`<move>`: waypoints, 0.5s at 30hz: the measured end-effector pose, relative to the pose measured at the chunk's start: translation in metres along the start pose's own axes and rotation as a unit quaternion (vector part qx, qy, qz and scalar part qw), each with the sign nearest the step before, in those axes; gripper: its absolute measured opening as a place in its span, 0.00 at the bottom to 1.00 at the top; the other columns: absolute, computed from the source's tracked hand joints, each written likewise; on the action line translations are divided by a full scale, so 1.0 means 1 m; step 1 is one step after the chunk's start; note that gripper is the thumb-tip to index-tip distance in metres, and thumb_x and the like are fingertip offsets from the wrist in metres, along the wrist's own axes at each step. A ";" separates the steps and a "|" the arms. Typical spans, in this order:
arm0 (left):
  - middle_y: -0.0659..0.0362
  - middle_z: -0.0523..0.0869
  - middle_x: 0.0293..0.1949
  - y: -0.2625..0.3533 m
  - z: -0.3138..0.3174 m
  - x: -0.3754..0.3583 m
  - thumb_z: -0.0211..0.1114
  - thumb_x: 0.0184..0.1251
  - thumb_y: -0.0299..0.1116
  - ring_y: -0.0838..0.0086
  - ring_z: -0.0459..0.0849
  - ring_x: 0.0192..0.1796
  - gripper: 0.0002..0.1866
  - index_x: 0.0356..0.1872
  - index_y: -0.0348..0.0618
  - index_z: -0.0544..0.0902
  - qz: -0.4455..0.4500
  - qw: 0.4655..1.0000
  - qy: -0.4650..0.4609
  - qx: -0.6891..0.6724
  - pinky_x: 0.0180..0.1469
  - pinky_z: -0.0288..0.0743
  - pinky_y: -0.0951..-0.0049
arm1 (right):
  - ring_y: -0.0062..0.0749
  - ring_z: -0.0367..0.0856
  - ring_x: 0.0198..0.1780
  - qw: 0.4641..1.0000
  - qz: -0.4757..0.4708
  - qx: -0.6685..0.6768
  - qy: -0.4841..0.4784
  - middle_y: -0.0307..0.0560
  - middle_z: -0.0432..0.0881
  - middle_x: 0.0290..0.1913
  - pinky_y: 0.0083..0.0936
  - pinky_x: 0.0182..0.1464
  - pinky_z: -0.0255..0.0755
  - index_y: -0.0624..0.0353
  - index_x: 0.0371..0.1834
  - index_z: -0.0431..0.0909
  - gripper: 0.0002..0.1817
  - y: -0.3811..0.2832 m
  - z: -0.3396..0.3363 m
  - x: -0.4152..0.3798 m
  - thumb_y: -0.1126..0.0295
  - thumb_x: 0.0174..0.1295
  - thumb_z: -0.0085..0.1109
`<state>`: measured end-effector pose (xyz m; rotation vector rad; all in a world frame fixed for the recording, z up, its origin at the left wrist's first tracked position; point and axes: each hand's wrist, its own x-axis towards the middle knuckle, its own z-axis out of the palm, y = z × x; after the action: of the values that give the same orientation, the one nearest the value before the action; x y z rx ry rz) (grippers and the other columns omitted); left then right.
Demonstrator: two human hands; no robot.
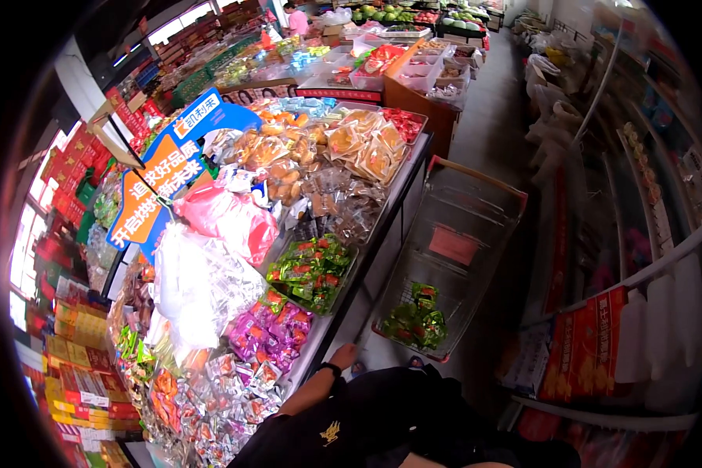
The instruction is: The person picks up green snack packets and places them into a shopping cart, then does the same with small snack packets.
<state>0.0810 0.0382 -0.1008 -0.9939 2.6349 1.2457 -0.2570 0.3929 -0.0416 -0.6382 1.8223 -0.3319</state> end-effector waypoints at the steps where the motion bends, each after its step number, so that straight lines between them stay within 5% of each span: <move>1: 0.42 0.83 0.39 0.020 -0.006 0.004 0.51 0.67 0.38 0.50 0.81 0.42 0.16 0.40 0.36 0.81 0.005 0.999 0.018 -0.041 0.47 0.74 0.55 | 0.39 0.75 0.33 1.000 -0.002 0.001 0.001 0.48 0.78 0.30 0.34 0.38 0.70 0.56 0.33 0.76 0.09 -0.002 -0.001 0.003 0.68 0.64 0.46; 4: 0.46 0.83 0.41 0.046 -0.001 0.015 0.55 0.65 0.37 0.53 0.82 0.42 0.16 0.46 0.37 0.79 -0.058 0.991 -0.024 -0.115 0.48 0.75 0.58 | 0.39 0.75 0.33 1.000 -0.002 -0.001 0.003 0.48 0.78 0.31 0.33 0.38 0.70 0.56 0.34 0.76 0.08 -0.005 -0.003 0.006 0.68 0.64 0.46; 6: 0.46 0.82 0.41 0.041 0.003 0.016 0.56 0.63 0.37 0.53 0.82 0.43 0.18 0.49 0.36 0.78 0.007 0.999 -0.033 -0.039 0.49 0.75 0.59 | 0.38 0.75 0.33 1.000 -0.002 -0.002 0.005 0.47 0.78 0.31 0.33 0.38 0.70 0.57 0.34 0.76 0.08 -0.007 -0.004 0.006 0.67 0.64 0.46; 8: 0.44 0.81 0.42 -0.008 0.031 0.015 0.57 0.62 0.38 0.50 0.81 0.45 0.20 0.51 0.35 0.76 0.201 0.968 0.012 0.147 0.50 0.75 0.59 | 0.38 0.75 0.33 1.000 -0.002 -0.002 0.010 0.47 0.78 0.31 0.33 0.38 0.70 0.57 0.35 0.76 0.08 -0.011 -0.005 0.006 0.67 0.64 0.47; 11: 0.40 0.80 0.45 -0.032 0.034 -0.005 0.57 0.61 0.39 0.46 0.79 0.49 0.22 0.51 0.33 0.74 0.006 0.999 -0.023 0.028 0.52 0.74 0.57 | 0.37 0.75 0.34 1.000 0.000 0.000 0.015 0.47 0.78 0.32 0.32 0.38 0.70 0.57 0.36 0.76 0.08 -0.014 -0.006 0.006 0.67 0.64 0.47; 15: 0.39 0.80 0.46 -0.084 0.031 -0.062 0.59 0.58 0.39 0.50 0.80 0.49 0.24 0.50 0.30 0.74 -0.239 0.966 0.021 -0.094 0.52 0.73 0.57 | 0.36 0.75 0.34 1.000 0.007 0.000 0.018 0.46 0.78 0.32 0.32 0.39 0.70 0.57 0.36 0.76 0.08 -0.020 -0.005 0.007 0.67 0.65 0.47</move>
<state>0.1715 0.0535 -0.1582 -1.5778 2.1314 1.3682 -0.2582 0.3723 -0.0352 -0.6225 1.8605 -0.3353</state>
